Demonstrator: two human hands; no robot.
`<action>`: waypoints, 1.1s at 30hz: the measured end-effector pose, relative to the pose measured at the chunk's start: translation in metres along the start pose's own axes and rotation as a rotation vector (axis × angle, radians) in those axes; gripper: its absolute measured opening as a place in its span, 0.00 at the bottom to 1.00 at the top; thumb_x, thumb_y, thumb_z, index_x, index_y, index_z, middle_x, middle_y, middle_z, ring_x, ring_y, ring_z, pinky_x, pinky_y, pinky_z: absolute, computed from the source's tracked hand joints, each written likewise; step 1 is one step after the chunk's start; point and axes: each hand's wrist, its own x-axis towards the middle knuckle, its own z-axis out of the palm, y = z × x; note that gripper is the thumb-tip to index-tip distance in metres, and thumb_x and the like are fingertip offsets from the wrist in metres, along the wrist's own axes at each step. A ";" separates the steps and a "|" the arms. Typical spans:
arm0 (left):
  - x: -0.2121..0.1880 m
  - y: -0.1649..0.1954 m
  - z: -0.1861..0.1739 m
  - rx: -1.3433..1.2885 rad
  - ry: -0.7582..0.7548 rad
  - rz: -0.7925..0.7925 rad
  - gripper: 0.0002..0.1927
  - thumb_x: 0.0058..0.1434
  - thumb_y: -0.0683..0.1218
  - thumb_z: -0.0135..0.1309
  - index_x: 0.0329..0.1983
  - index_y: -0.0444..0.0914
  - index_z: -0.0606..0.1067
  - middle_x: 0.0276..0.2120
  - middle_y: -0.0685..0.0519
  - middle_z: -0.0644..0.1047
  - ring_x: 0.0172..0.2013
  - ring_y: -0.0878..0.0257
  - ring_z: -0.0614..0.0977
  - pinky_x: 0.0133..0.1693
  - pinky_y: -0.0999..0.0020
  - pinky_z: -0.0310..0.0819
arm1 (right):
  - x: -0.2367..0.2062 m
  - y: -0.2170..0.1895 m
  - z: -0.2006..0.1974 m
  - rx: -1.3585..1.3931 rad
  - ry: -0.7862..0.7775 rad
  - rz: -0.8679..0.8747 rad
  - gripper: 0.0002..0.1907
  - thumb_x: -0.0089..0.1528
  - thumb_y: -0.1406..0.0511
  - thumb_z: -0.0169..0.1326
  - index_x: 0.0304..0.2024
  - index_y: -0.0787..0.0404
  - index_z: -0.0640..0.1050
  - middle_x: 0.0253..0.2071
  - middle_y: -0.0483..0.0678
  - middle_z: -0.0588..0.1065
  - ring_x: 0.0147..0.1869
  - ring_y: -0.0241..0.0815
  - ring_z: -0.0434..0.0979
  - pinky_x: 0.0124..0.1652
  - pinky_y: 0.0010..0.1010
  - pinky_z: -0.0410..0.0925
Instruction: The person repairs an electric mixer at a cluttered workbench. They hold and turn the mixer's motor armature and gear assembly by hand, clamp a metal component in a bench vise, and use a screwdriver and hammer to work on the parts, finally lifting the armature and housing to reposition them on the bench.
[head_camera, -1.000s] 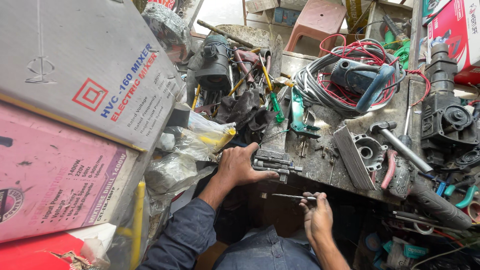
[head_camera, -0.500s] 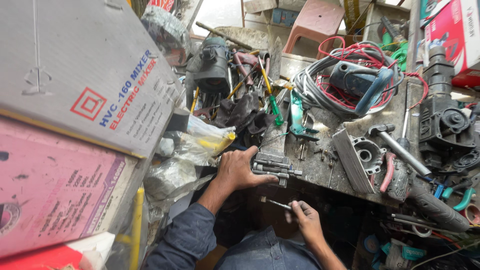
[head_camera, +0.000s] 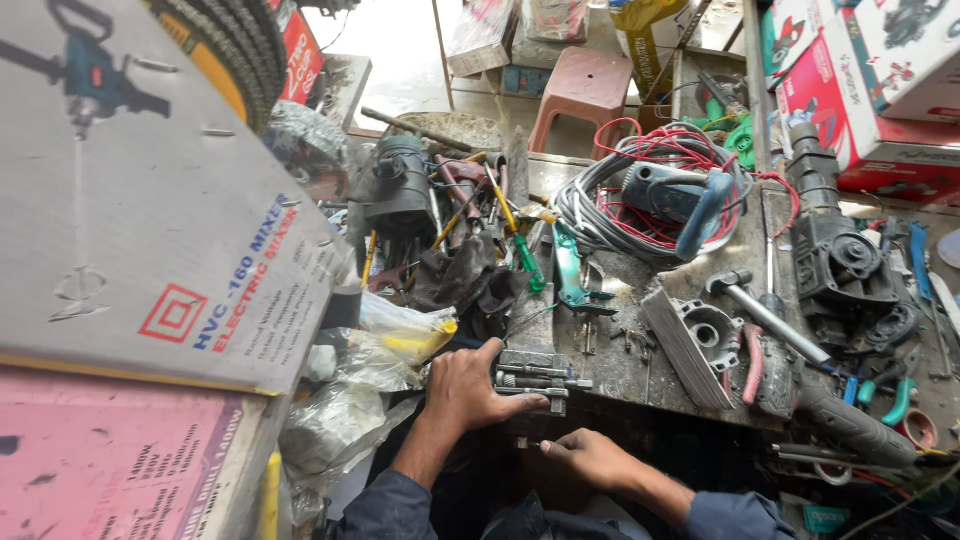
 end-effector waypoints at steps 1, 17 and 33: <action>0.001 -0.001 0.000 0.012 0.022 0.016 0.44 0.36 0.82 0.61 0.31 0.38 0.74 0.19 0.45 0.79 0.27 0.46 0.84 0.34 0.52 0.76 | 0.000 -0.003 0.000 -0.057 0.034 0.042 0.32 0.64 0.43 0.50 0.47 0.63 0.84 0.40 0.59 0.83 0.48 0.51 0.83 0.48 0.40 0.73; -0.001 -0.011 0.015 -0.011 0.089 0.063 0.45 0.37 0.82 0.62 0.34 0.38 0.73 0.23 0.44 0.80 0.29 0.43 0.83 0.36 0.49 0.76 | 0.017 0.000 0.019 0.819 -0.259 0.379 0.13 0.66 0.61 0.45 0.31 0.58 0.75 0.19 0.39 0.64 0.18 0.34 0.58 0.19 0.27 0.52; 0.000 -0.014 0.010 -0.089 0.047 0.072 0.40 0.40 0.75 0.66 0.38 0.38 0.75 0.27 0.44 0.82 0.33 0.43 0.84 0.38 0.48 0.76 | 0.031 -0.104 0.107 0.942 0.249 -0.456 0.08 0.59 0.62 0.47 0.38 0.56 0.75 0.33 0.50 0.72 0.36 0.46 0.69 0.35 0.36 0.63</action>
